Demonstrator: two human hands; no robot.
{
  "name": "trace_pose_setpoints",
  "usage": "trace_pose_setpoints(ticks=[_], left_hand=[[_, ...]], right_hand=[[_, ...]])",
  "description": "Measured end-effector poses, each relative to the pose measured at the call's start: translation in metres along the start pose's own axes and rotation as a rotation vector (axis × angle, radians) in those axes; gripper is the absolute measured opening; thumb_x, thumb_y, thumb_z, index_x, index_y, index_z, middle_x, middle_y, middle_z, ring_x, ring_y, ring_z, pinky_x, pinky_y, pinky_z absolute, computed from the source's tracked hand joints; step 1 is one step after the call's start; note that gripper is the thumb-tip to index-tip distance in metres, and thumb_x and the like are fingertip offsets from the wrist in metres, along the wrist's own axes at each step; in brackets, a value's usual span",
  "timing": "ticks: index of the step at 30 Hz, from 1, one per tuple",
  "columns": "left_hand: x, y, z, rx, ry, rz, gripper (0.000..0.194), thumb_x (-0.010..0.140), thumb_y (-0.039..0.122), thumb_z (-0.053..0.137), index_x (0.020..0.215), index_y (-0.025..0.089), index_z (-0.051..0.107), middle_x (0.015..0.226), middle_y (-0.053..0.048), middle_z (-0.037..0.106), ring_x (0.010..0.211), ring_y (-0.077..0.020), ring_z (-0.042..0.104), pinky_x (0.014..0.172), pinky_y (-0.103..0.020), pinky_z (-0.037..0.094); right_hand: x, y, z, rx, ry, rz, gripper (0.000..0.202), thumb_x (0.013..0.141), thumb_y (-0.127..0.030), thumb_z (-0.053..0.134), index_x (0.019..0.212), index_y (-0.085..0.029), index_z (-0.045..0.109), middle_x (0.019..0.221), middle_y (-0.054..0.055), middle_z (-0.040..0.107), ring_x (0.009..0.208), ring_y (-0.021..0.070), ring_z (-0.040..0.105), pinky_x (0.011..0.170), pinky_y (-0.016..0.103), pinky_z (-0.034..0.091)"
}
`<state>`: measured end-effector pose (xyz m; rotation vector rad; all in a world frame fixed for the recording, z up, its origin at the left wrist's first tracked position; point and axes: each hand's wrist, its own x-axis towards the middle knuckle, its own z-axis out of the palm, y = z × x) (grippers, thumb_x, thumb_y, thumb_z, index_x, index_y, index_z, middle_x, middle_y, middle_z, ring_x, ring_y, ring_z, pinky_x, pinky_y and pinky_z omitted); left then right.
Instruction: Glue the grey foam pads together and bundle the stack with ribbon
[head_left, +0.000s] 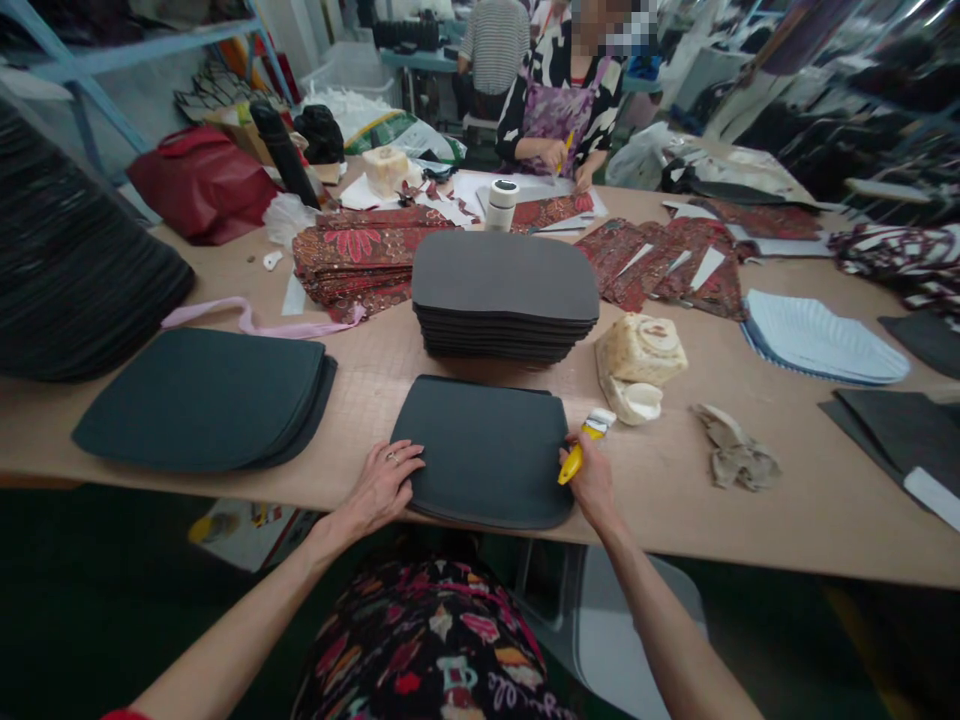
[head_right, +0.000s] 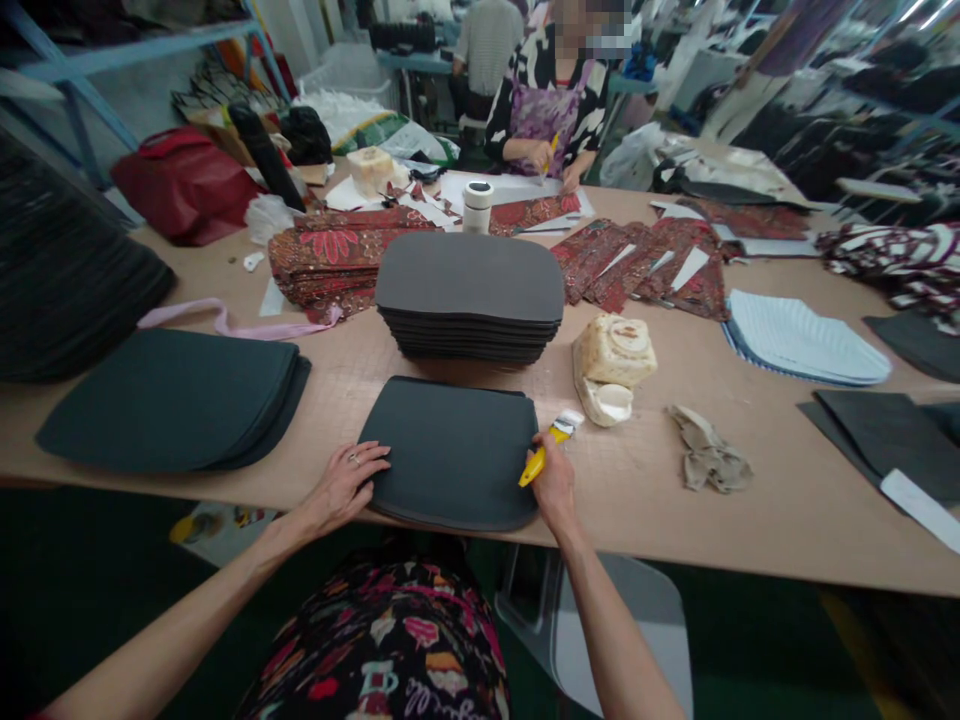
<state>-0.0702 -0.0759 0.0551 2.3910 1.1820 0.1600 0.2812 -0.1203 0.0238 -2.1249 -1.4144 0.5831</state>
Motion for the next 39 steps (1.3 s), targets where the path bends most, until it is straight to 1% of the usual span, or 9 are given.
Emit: trace_pose_setpoints(ticks=[3,8,12,15,19,24,29,34,39], left_hand=[[-0.002,0.003,-0.001,0.031,0.048,-0.001,0.038,0.078,0.011,0.041,0.112,0.018,0.059,0.130,-0.010,0.053,0.126,-0.0257,0.041,0.107,-0.054,0.027],[0.013,0.016,-0.015,0.102,0.416,0.006,0.040,0.082,0.008,0.040,0.117,0.018,0.054,0.132,-0.011,0.051,0.125,-0.0234,0.043,0.101,-0.044,0.041],[0.072,0.043,-0.054,0.109,0.593,0.054,0.042,0.085,0.007,0.039,0.123,0.019,0.048,0.134,-0.009,0.048,0.129,-0.0202,0.038,0.103,-0.040,0.041],[0.132,0.058,-0.088,0.127,0.606,0.088,0.043,0.085,0.009,0.041,0.127,0.018,0.045,0.138,-0.010,0.045,0.132,-0.0212,0.034,0.108,-0.043,0.035],[0.200,0.050,-0.106,0.186,0.497,0.083,0.042,0.087,0.023,0.050,0.128,0.018,0.044,0.141,-0.010,0.042,0.135,-0.0265,0.029,0.110,-0.048,0.028],[0.235,0.027,-0.097,0.168,0.456,0.093,0.036,0.088,0.032,0.052,0.122,0.024,0.049,0.133,-0.007,0.051,0.127,-0.0284,0.041,0.106,-0.054,0.029],[0.245,0.015,-0.081,0.113,0.419,0.068,0.040,0.088,0.032,0.051,0.128,0.027,0.046,0.136,-0.006,0.048,0.132,-0.0270,0.033,0.109,-0.054,0.029],[0.258,0.011,-0.062,0.086,0.358,0.002,0.040,0.091,0.033,0.041,0.129,0.026,0.049,0.135,-0.007,0.050,0.126,-0.0290,0.043,0.103,-0.050,0.040],[0.256,0.012,-0.070,0.031,0.327,0.028,0.043,0.090,0.032,0.044,0.132,0.024,0.046,0.131,-0.009,0.054,0.129,-0.0297,0.040,0.108,-0.052,0.036]], right_hand=[[-0.003,-0.009,-0.017,-0.033,0.061,-0.037,0.039,0.081,-0.043,0.039,0.103,-0.015,0.056,0.084,0.009,0.062,0.066,0.0187,0.054,0.062,0.030,0.037],[0.013,-0.043,-0.082,0.030,0.274,0.008,0.050,0.081,-0.055,0.042,0.114,-0.021,0.057,0.078,0.007,0.063,0.060,0.0197,0.052,0.057,0.032,0.038],[0.067,-0.087,-0.125,0.531,0.262,0.032,0.055,0.082,-0.062,0.037,0.110,-0.021,0.059,0.063,0.001,0.054,0.055,0.0155,0.048,0.053,0.028,0.040],[0.111,-0.142,-0.132,0.910,0.164,-0.055,0.053,0.075,-0.055,0.057,0.113,-0.018,0.057,0.062,-0.001,0.054,0.053,0.0111,0.045,0.050,0.023,0.038],[0.149,-0.219,-0.117,0.990,-0.021,-0.183,0.056,0.070,-0.051,0.066,0.111,-0.013,0.059,0.054,-0.003,0.051,0.046,0.0082,0.041,0.043,0.021,0.033],[0.181,-0.284,-0.075,0.756,-0.170,-0.373,0.045,0.069,-0.049,0.067,0.096,-0.014,0.067,0.054,-0.003,0.052,0.046,0.0073,0.042,0.044,0.020,0.036],[0.204,-0.308,-0.024,0.633,-0.352,-0.431,0.036,0.070,-0.046,0.066,0.090,-0.017,0.068,0.071,0.002,0.064,0.055,0.0097,0.052,0.052,0.022,0.045],[0.206,-0.314,0.008,0.553,-0.558,-0.479,0.027,0.073,-0.043,0.064,0.087,-0.019,0.068,0.081,0.004,0.068,0.072,0.0146,0.061,0.066,0.026,0.050],[0.228,-0.327,0.027,0.456,-0.574,-0.500,0.021,0.076,-0.038,0.059,0.081,-0.019,0.067,0.073,0.000,0.064,0.066,0.0121,0.056,0.063,0.023,0.047]])
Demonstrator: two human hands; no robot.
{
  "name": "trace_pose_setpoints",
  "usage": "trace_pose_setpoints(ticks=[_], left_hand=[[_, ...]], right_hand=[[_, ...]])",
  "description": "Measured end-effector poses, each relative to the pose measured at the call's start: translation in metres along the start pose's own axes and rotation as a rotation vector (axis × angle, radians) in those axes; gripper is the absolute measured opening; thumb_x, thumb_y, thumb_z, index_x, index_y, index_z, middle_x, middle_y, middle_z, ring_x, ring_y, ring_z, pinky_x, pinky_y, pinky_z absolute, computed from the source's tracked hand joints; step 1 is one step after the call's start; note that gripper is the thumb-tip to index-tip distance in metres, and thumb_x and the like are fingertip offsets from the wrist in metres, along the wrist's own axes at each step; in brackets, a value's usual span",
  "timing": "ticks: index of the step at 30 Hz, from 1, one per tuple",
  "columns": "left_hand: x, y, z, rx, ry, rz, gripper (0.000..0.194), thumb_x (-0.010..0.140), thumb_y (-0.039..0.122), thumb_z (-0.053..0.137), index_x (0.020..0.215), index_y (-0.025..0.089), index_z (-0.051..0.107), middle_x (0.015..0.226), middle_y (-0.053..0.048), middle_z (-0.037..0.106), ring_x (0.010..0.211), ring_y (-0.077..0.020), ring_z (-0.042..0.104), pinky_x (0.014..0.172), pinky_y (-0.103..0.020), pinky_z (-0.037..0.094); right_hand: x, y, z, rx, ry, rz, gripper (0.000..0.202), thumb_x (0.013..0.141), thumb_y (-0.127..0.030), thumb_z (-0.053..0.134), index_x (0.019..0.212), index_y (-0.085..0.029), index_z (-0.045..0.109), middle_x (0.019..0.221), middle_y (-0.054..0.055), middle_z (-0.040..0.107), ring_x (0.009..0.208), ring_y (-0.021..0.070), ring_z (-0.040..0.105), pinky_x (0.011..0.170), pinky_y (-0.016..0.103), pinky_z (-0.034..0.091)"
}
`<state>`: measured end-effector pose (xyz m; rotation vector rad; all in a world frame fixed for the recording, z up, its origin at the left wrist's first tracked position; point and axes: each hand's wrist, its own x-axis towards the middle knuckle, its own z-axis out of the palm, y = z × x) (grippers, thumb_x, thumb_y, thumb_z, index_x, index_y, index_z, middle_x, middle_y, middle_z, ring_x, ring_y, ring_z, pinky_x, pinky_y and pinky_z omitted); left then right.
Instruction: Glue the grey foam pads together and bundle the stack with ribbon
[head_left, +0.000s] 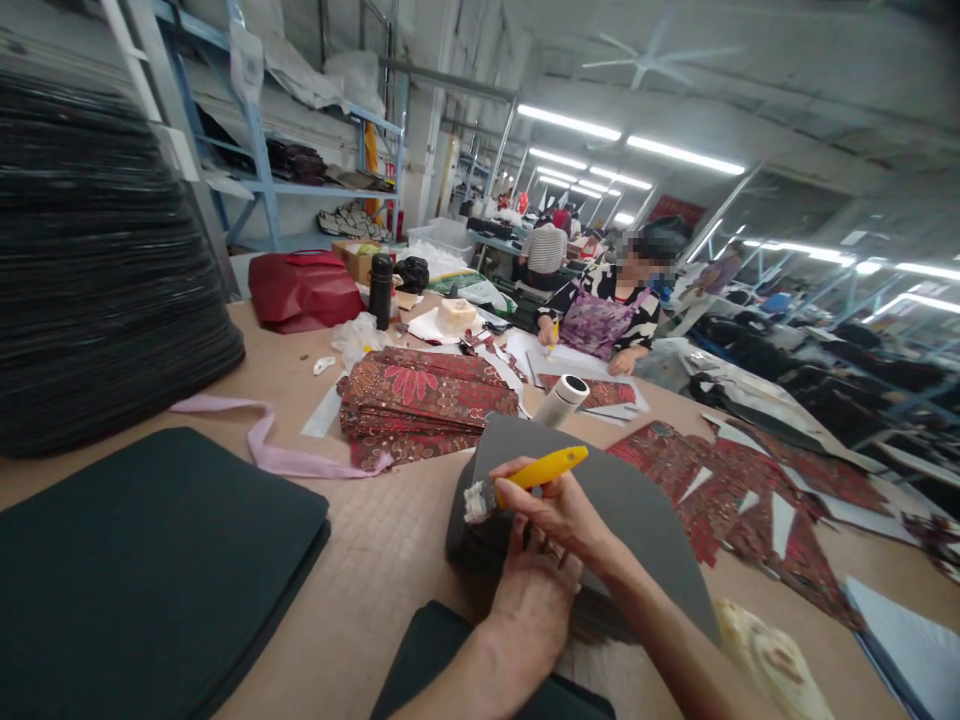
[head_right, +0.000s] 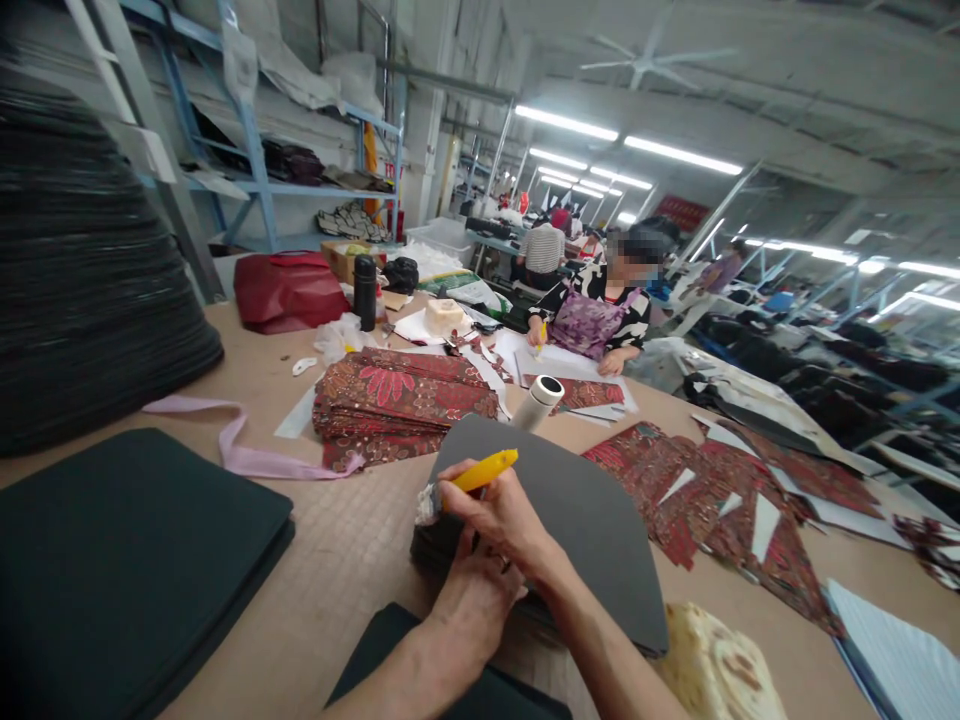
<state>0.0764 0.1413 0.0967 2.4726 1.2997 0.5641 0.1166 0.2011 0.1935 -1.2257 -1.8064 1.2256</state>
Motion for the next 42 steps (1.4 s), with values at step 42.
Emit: trace_pose_setpoints(ticks=[42], left_hand=[[0.008,-0.011,-0.011,0.239,0.611,0.145,0.024,0.088,0.034,0.049,0.106,0.024,0.062,0.116,0.002,0.065,0.108,-0.0248,0.059,0.084,-0.041,0.050]], right_hand=[[0.090,0.071,-0.126,-0.097,0.352,-0.075,0.034,0.068,-0.045,0.063,0.080,-0.013,0.066,0.070,0.003,0.064,0.061,0.0125,0.055,0.060,0.025,0.044]])
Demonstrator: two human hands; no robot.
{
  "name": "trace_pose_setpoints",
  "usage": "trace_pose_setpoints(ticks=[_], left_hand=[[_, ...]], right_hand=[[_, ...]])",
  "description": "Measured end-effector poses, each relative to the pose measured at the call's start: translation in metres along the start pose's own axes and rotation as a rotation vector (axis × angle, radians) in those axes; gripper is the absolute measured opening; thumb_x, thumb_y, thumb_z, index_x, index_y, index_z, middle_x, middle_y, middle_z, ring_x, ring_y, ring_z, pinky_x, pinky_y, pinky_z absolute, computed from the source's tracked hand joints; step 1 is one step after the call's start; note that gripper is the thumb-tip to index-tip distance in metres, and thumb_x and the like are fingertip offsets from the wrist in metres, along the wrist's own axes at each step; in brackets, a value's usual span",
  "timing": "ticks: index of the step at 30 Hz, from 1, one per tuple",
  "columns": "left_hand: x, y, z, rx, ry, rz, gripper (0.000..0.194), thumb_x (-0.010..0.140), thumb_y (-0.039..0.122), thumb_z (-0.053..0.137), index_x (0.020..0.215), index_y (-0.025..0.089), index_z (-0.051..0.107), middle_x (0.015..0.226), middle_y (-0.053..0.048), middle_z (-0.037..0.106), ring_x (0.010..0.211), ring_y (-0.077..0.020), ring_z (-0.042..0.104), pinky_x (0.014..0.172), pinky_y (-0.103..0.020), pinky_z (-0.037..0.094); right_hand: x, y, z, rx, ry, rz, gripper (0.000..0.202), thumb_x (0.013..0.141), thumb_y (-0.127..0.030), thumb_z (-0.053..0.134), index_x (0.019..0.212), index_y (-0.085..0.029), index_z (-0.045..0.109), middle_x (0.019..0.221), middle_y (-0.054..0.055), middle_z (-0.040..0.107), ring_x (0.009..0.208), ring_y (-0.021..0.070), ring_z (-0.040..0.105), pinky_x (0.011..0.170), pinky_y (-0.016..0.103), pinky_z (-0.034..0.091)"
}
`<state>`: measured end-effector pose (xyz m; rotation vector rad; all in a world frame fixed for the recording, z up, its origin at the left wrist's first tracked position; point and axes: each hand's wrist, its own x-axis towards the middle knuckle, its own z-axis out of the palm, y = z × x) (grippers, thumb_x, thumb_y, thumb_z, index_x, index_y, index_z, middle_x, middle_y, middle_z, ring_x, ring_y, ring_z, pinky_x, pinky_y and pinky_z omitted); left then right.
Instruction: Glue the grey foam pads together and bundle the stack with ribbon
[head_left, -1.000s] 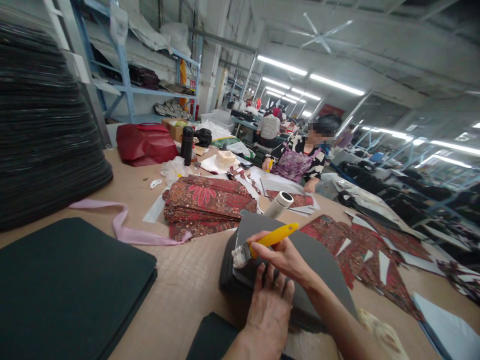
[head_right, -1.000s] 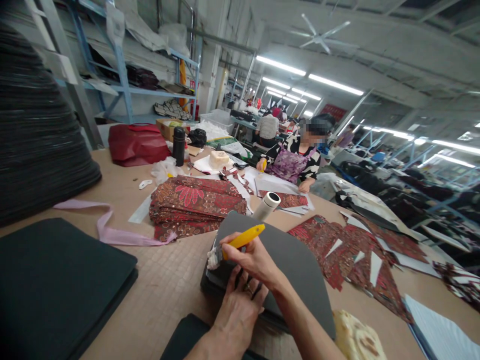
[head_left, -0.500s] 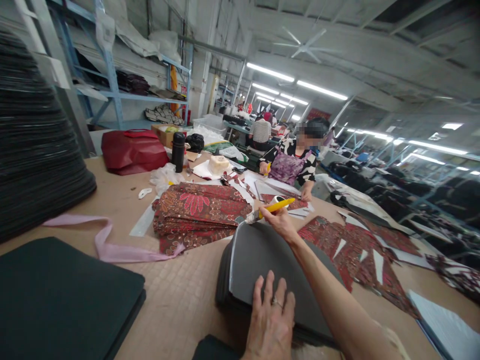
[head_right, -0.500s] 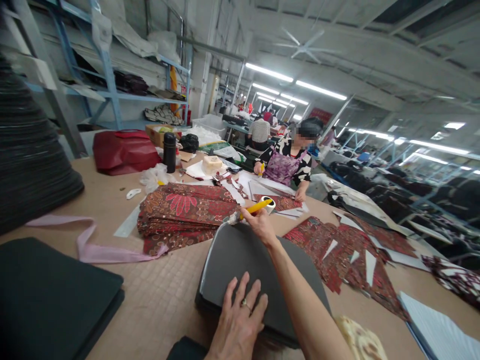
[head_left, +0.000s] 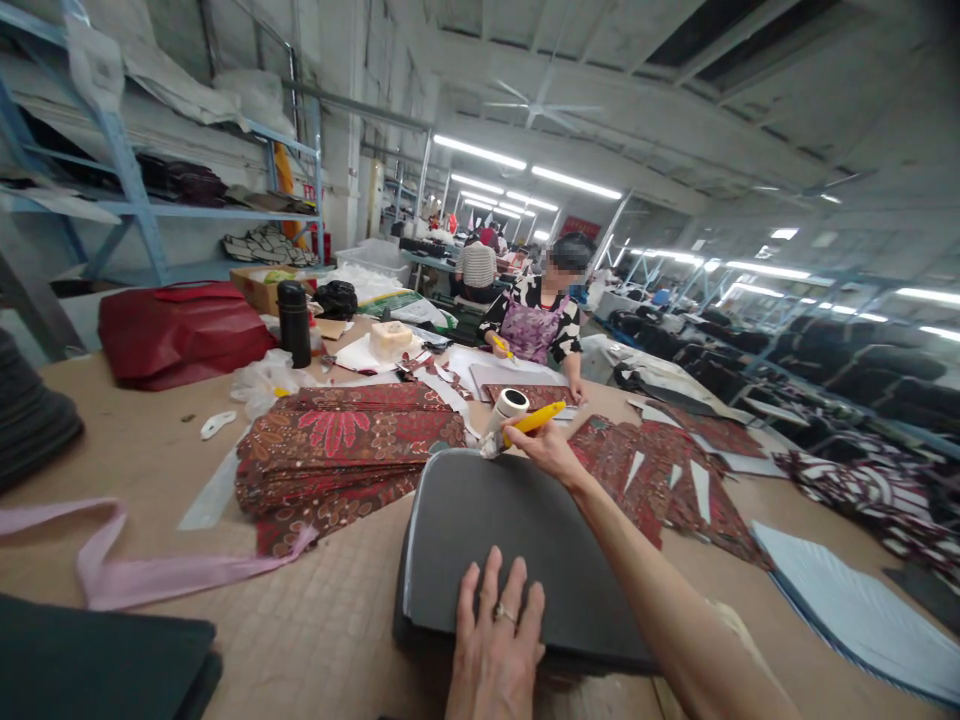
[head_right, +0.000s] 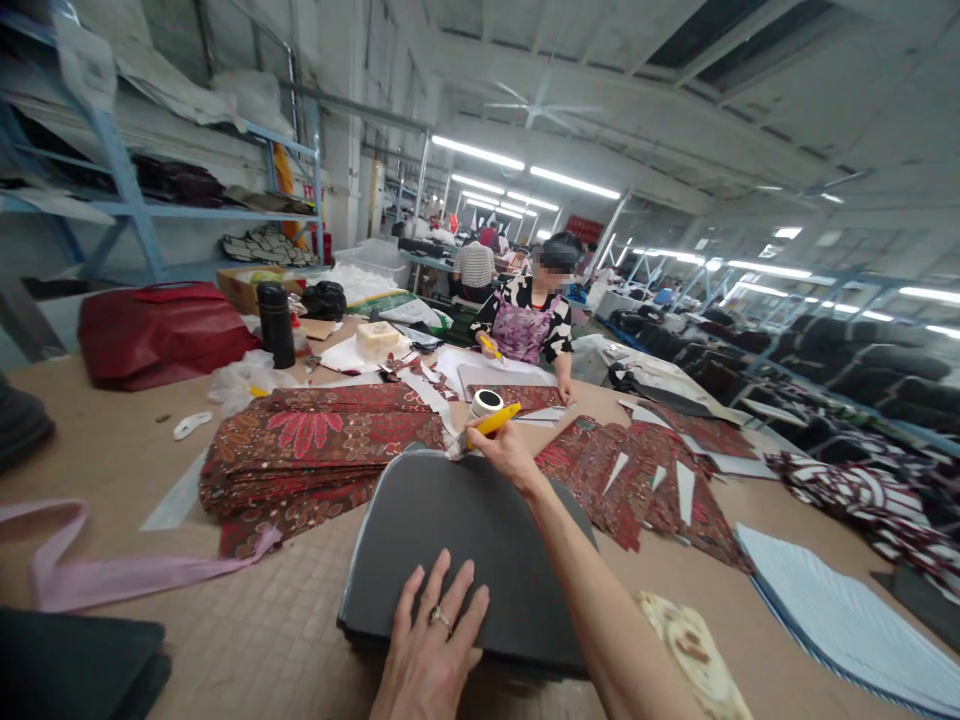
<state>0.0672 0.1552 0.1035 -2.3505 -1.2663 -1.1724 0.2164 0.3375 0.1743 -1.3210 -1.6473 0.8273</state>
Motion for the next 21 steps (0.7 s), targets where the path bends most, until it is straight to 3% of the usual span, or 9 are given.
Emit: trace_pose_setpoints(ticks=[6,13,18,21], left_hand=[[0.005,-0.004,-0.007,0.085,-0.056,0.123,0.027,0.089,0.027,0.046,0.112,0.026,0.060,0.121,0.002,0.062,0.110,-0.0235,0.057,0.085,-0.039,0.047],[0.004,-0.008,-0.002,0.110,-0.092,0.205,0.035,0.087,0.022,0.048,0.120,0.027,0.057,0.127,0.001,0.058,0.117,-0.0225,0.049,0.097,-0.037,0.033],[0.006,-0.006,0.001,0.043,-0.044,0.190,0.036,0.085,0.015,0.048,0.117,0.026,0.059,0.122,0.000,0.061,0.117,-0.0196,0.049,0.106,-0.034,0.020],[0.008,-0.005,0.000,0.040,-0.044,0.202,0.042,0.082,0.007,0.044,0.118,0.025,0.058,0.122,-0.001,0.061,0.117,-0.0189,0.050,0.107,-0.033,0.020]], right_hand=[[-0.023,0.030,-0.062,-0.053,0.159,0.040,0.034,0.068,-0.044,0.063,0.081,-0.013,0.066,0.070,0.005,0.065,0.061,0.0146,0.056,0.061,0.027,0.046],[-0.062,0.053,-0.120,-0.088,0.344,0.097,0.037,0.068,-0.048,0.061,0.076,-0.013,0.066,0.072,0.006,0.067,0.064,0.0160,0.059,0.061,0.026,0.047],[-0.087,0.054,-0.149,-0.145,0.455,0.129,0.036,0.067,-0.048,0.060,0.074,-0.014,0.066,0.068,0.006,0.067,0.062,0.0166,0.059,0.060,0.026,0.046],[-0.096,0.052,-0.152,-0.198,0.525,0.146,0.038,0.069,-0.049,0.058,0.076,-0.014,0.067,0.070,0.007,0.068,0.065,0.0194,0.062,0.062,0.028,0.047]])
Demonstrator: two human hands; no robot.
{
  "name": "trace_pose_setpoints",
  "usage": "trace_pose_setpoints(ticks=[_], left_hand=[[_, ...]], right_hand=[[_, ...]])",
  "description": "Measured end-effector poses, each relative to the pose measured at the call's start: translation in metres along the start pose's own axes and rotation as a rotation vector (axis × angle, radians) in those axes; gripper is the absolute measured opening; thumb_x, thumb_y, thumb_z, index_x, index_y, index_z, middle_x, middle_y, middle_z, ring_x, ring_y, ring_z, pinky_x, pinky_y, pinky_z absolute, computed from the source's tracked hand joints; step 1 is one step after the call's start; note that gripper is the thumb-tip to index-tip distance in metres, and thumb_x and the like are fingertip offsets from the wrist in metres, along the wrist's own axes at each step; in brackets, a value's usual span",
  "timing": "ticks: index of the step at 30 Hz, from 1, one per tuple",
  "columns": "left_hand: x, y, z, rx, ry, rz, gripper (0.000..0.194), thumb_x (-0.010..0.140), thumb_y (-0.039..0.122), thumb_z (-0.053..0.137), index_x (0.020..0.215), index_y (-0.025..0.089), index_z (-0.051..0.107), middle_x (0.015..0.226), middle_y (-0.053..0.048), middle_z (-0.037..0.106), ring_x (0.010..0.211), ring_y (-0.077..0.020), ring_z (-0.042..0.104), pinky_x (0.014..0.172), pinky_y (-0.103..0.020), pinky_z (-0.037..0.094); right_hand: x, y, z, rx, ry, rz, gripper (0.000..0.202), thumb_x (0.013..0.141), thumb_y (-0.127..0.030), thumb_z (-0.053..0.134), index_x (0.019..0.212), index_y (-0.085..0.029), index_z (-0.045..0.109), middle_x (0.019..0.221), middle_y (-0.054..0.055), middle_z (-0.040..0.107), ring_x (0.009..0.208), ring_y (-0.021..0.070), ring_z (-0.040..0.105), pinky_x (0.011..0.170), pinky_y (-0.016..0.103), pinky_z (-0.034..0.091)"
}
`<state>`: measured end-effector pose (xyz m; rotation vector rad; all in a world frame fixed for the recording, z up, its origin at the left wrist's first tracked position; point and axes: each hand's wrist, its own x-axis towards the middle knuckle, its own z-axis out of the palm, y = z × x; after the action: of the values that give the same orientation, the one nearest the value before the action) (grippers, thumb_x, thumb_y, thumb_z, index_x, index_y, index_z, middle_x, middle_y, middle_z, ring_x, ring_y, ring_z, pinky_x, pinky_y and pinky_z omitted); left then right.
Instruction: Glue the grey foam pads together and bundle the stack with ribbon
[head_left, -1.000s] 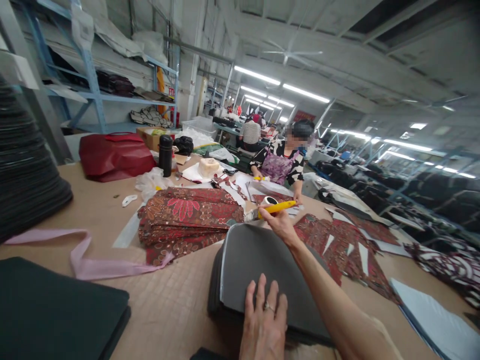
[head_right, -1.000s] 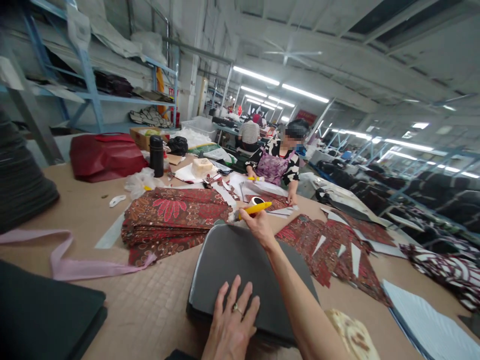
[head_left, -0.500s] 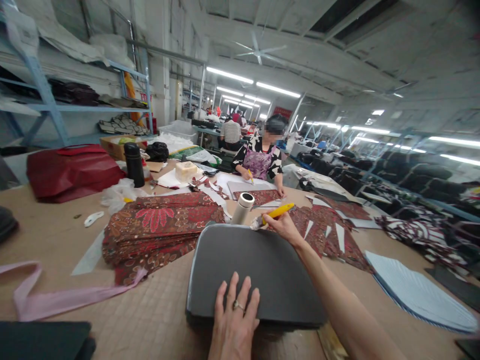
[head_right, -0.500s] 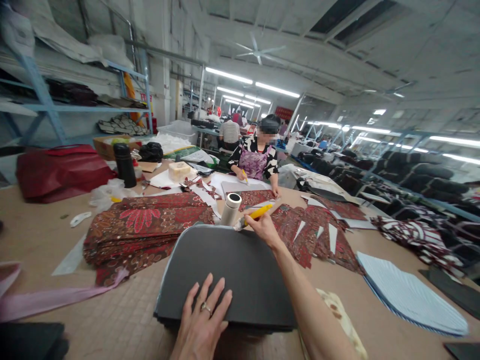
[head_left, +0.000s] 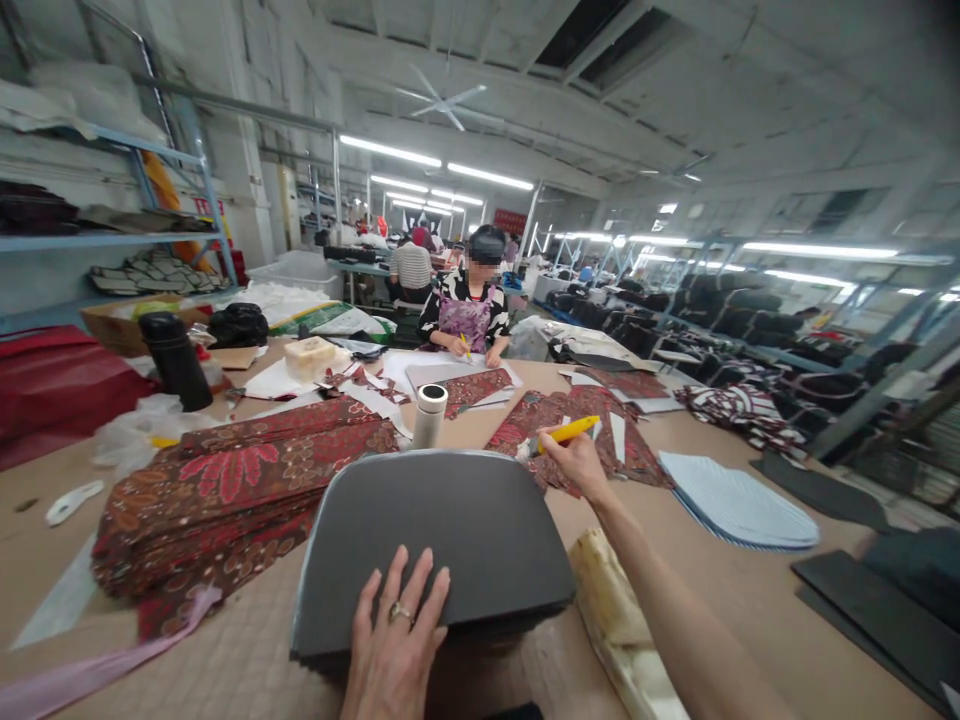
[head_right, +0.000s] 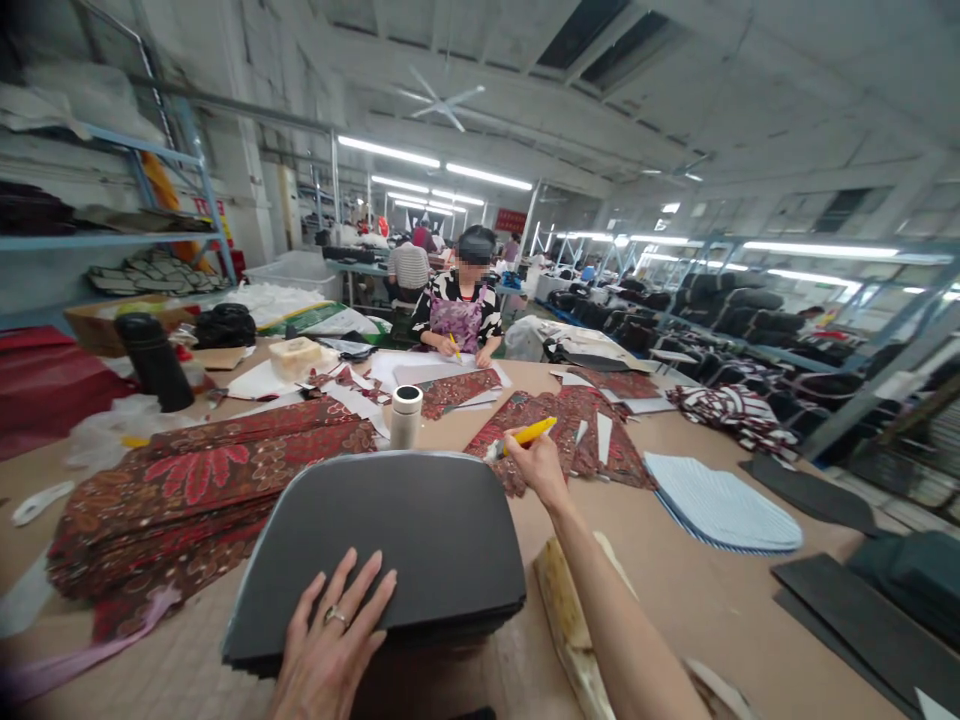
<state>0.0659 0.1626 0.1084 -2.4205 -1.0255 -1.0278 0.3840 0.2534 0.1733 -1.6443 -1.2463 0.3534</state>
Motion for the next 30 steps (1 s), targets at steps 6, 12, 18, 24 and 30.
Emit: trace_pose_setpoints(ticks=[6,12,18,24,30], left_hand=[[0.002,0.001,0.001,0.057,0.011,0.035,0.044,0.079,0.005,0.045,0.115,0.025,0.060,0.119,-0.001,0.063,0.112,-0.0209,0.054,0.103,-0.035,0.026],[0.000,0.003,0.005,0.042,0.001,0.004,0.043,0.079,0.006,0.046,0.113,0.027,0.061,0.117,-0.001,0.064,0.110,-0.0219,0.056,0.098,-0.036,0.030],[-0.003,0.005,0.007,0.039,-0.041,-0.016,0.040,0.079,0.007,0.048,0.112,0.026,0.061,0.119,-0.002,0.063,0.110,-0.0260,0.057,0.094,-0.039,0.031],[-0.006,0.009,0.003,0.009,-0.092,-0.071,0.039,0.082,0.010,0.049,0.115,0.029,0.060,0.121,-0.002,0.062,0.115,-0.0240,0.054,0.097,-0.039,0.032],[-0.003,0.008,0.007,-0.043,-0.175,-0.107,0.039,0.083,0.010,0.049,0.115,0.028,0.060,0.124,-0.005,0.060,0.119,-0.0259,0.051,0.097,-0.044,0.035]], right_hand=[[-0.018,-0.009,0.009,-0.124,0.048,-0.011,0.034,0.073,-0.046,0.054,0.081,-0.017,0.070,0.074,0.006,0.070,0.070,0.0209,0.065,0.065,0.029,0.046],[-0.045,-0.014,-0.004,-0.306,0.134,-0.021,0.034,0.077,-0.043,0.047,0.073,-0.018,0.069,0.057,0.006,0.065,0.060,0.0223,0.063,0.059,0.029,0.040],[-0.085,-0.019,-0.026,-0.377,0.119,-0.049,0.034,0.080,-0.042,0.045,0.078,-0.019,0.069,0.061,0.004,0.066,0.057,0.0196,0.062,0.057,0.027,0.038],[-0.130,-0.025,-0.038,-0.353,0.160,-0.002,0.036,0.082,-0.047,0.045,0.081,-0.019,0.068,0.057,0.003,0.063,0.055,0.0192,0.061,0.054,0.027,0.040],[-0.188,-0.040,-0.061,-0.282,0.191,-0.078,0.032,0.082,-0.047,0.048,0.084,-0.022,0.069,0.085,0.008,0.070,0.082,0.0235,0.064,0.079,0.037,0.047]])
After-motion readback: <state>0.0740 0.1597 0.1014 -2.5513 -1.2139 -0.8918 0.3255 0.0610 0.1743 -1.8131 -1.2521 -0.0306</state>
